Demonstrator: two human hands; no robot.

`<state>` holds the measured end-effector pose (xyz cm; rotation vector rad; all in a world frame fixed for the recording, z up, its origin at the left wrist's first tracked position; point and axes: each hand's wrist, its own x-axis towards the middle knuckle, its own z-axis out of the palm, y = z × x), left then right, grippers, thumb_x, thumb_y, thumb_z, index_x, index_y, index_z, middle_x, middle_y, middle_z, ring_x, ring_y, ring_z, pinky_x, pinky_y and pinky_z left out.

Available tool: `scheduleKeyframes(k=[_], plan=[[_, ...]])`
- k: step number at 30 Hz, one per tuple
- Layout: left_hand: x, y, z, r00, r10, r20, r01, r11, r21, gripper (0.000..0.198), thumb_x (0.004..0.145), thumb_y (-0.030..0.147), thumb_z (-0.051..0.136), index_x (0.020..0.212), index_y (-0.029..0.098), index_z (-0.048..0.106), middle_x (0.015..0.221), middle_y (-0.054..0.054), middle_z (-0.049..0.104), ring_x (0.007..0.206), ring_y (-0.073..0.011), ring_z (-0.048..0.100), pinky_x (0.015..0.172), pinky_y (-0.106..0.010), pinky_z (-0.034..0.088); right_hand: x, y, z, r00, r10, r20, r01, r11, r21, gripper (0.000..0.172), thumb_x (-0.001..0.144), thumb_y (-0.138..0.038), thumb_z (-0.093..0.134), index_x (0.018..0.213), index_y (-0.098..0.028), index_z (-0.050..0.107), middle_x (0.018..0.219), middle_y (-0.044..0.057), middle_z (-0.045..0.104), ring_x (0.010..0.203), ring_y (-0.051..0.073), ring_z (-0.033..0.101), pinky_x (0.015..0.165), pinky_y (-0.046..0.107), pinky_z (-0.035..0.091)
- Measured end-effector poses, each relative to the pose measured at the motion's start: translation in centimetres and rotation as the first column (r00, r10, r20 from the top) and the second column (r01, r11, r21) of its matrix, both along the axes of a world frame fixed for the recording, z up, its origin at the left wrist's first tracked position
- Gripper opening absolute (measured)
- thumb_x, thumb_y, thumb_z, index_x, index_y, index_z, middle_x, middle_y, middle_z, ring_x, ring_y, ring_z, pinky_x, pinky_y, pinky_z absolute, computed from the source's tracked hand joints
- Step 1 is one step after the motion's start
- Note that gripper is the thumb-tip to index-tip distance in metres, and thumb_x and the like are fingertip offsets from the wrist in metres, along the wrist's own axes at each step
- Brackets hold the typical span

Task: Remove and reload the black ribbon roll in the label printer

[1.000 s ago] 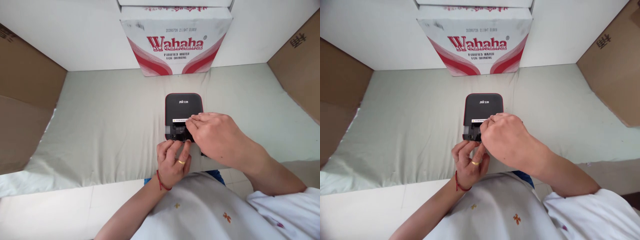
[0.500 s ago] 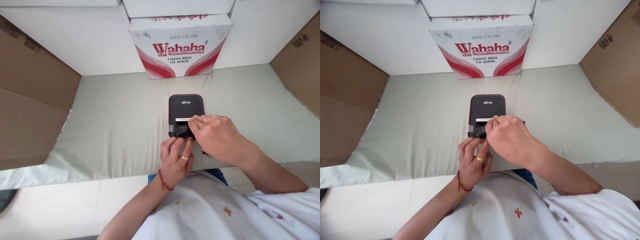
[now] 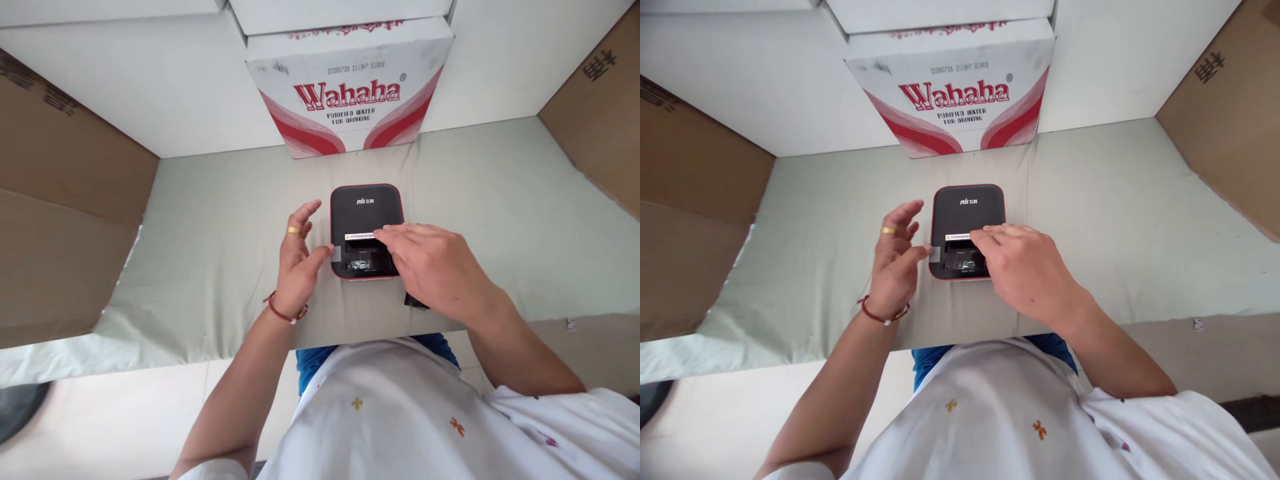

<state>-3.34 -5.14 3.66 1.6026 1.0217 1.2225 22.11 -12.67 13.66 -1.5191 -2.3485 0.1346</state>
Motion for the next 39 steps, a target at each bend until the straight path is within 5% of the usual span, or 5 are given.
scheduleKeyframes(k=[10,23,30,35,39], plan=[[0.6,3.5,-3.9,0.788,-0.339,0.514,0.487,0.854,-0.185,0.106,0.077,0.054,0.098,0.172,0.052,0.050,0.188,0.002,0.050,0.183,-0.0368,0.034,0.152,-0.061,0.024,-0.3,-3.4,-4.0,0.921,0.229,-0.315,-0.155,0.957,0.244,0.048,0.106,0.005,0.058,0.146,-0.014,0.075,0.137,0.013,0.090,0.140,0.023,0.081,0.131,0.050,0.060],[1.3,2.5,-3.5,0.769,-0.377,0.517,0.517,0.842,-0.156,0.111,0.085,0.054,0.101,0.177,0.056,0.040,0.192,0.002,0.043,0.184,-0.0360,0.032,0.153,-0.061,0.025,0.3,-2.7,-5.1,0.869,0.278,-0.410,-0.177,0.947,0.268,0.042,0.104,0.004,0.063,0.140,-0.012,0.076,0.130,0.011,0.092,0.135,0.020,0.082,0.133,0.040,0.056],[1.4,2.5,-4.2,0.782,-0.378,0.496,0.500,0.856,-0.135,0.114,0.084,0.061,0.101,0.178,0.058,0.036,0.198,0.001,0.028,0.188,-0.0409,0.019,0.153,-0.067,0.021,0.0,-1.0,-3.9,0.843,0.329,-0.425,-0.211,0.930,0.301,0.029,0.108,-0.004,0.065,0.130,-0.018,0.078,0.104,0.006,0.091,0.106,0.023,0.086,0.103,0.040,0.073],[1.5,2.8,-4.6,0.777,-0.407,0.481,0.511,0.854,-0.103,0.108,0.087,0.062,0.098,0.177,0.055,0.040,0.196,0.001,0.034,0.188,-0.0422,0.019,0.153,-0.068,0.022,-0.7,2.7,-0.9,0.955,0.095,-0.281,-0.075,0.994,0.082,0.025,0.116,-0.017,0.059,0.127,-0.018,0.081,0.107,0.008,0.089,0.093,0.023,0.082,0.085,0.036,0.065],[1.3,2.9,-4.8,0.787,-0.402,0.468,0.507,0.854,-0.119,0.112,0.085,0.062,0.099,0.179,0.052,0.039,0.196,0.000,0.034,0.187,-0.0422,0.020,0.153,-0.066,0.023,-2.6,6.5,1.7,0.962,-0.120,0.244,0.194,0.933,-0.303,0.031,0.115,-0.019,0.055,0.127,-0.019,0.083,0.130,0.016,0.086,0.109,0.033,0.082,0.079,0.038,0.057]])
